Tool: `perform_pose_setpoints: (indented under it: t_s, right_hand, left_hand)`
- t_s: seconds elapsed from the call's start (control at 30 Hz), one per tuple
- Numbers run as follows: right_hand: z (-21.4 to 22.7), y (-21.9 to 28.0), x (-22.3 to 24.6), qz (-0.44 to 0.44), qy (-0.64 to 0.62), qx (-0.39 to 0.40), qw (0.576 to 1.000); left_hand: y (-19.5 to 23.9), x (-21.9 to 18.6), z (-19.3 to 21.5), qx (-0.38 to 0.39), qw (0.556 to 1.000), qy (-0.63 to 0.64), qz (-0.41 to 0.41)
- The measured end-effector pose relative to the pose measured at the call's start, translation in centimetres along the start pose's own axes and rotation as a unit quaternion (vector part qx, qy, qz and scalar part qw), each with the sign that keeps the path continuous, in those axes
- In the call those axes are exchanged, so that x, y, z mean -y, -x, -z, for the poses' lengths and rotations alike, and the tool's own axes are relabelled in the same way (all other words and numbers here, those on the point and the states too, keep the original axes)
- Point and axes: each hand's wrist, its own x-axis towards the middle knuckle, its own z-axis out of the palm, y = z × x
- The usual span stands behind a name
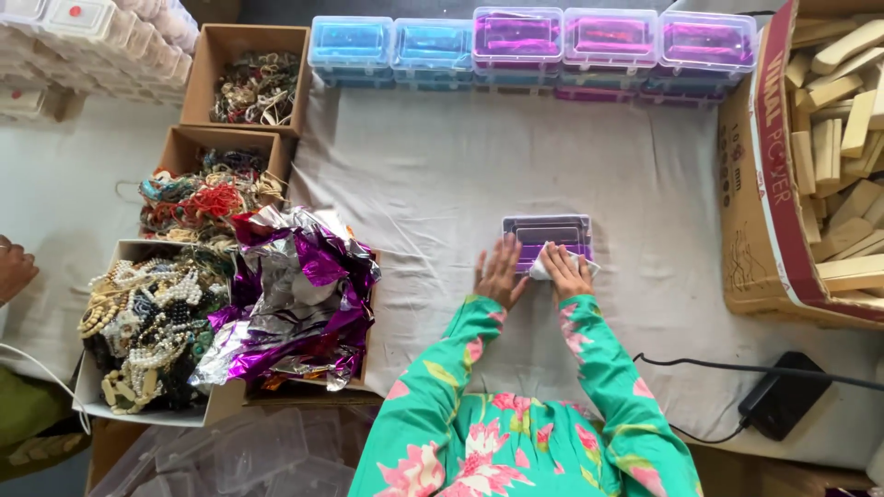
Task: The person wipes the inside of a small plastic container with a white cloth. They then place a purple metallic sheet and a brown metallic sheet inside the container, close the lid, and wipe the exterior. Finally, they pick up two small wooden blocks from a nearby box.
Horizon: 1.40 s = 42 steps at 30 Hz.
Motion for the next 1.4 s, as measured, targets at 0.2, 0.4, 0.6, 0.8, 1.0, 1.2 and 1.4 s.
perform_pose_setpoints:
  t_s: [0.2, 0.4, 0.6, 0.8, 1.0, 1.2, 1.4]
  right_hand:
    - [0.3, 2.3, 0.3, -0.005, -0.075, -0.067, 0.995]
    - [0.1, 6.1, -0.9, -0.04, -0.148, -0.076, 0.985]
    - [-0.1, 8.6, -2.2, -0.039, -0.08, -0.027, 0.996]
    - [-0.1, 8.2, -2.1, -0.034, -0.076, 0.007, 0.997]
    - [-0.6, 8.5, -2.0, -0.035, -0.026, -0.036, 0.998]
    - [0.7, 7.0, -1.7, -0.038, -0.029, -0.051, 0.998]
    - [0.4, 4.7, -1.4, -0.122, -0.043, -0.045, 0.991]
  left_hand:
    - [-1.6, -1.2, -4.9, 0.141, 0.982, -0.083, -0.094]
    - [-1.4, -0.4, -5.9, 0.089, 0.989, -0.025, -0.116]
    - [-1.9, 0.3, -5.9, 0.07, 0.985, -0.06, -0.145]
    - [-1.7, 1.8, -5.5, 0.069, 0.98, -0.061, -0.179]
    - [0.5, 1.7, -2.1, 0.094, 0.987, -0.042, -0.122]
    - [1.3, -1.0, -4.4, 0.107, 0.993, -0.038, 0.029]
    - [1.0, 0.8, -3.5, 0.063, 0.989, -0.11, -0.072]
